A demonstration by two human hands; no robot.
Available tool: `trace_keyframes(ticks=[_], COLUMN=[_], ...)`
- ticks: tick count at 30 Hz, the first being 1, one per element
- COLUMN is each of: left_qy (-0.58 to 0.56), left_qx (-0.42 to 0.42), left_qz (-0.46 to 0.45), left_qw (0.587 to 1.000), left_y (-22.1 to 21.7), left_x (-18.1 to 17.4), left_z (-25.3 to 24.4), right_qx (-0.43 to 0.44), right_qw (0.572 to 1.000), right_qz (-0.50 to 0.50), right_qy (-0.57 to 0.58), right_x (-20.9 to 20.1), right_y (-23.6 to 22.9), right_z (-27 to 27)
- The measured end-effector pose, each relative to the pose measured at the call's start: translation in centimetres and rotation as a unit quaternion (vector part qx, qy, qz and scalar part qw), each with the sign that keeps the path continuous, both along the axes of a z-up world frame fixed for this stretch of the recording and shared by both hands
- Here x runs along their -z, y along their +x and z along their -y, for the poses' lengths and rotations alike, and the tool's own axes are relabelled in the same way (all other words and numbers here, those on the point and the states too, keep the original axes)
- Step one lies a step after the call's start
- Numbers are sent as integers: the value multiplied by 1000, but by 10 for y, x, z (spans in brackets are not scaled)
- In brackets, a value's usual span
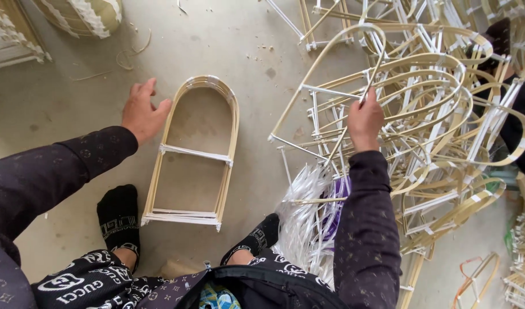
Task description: Assembling curved bamboo frames using white binding strips.
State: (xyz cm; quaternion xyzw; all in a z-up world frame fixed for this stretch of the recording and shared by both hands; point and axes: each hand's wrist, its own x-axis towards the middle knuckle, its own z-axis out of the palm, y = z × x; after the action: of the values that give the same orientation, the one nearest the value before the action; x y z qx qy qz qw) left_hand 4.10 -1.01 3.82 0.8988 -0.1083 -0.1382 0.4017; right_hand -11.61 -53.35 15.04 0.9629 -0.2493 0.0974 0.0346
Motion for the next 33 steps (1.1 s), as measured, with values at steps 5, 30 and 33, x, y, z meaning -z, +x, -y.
trace_keyframes(ticks=[5, 30, 33], left_qy=[-230, 55, 51], left_qx=[34, 100, 97], left_qz=[42, -47, -36], left_qw=[972, 992, 993], left_y=[9, -55, -56], left_x=[-21, -9, -4], left_z=[24, -14, -15], right_qx=[-90, -102, -174], right_qw=[917, 889, 918], right_qz=[150, -240, -197], right_qy=[359, 377, 298], right_x=[-41, 69, 102], right_y=[0, -2, -10], right_z=[-92, -282, -267])
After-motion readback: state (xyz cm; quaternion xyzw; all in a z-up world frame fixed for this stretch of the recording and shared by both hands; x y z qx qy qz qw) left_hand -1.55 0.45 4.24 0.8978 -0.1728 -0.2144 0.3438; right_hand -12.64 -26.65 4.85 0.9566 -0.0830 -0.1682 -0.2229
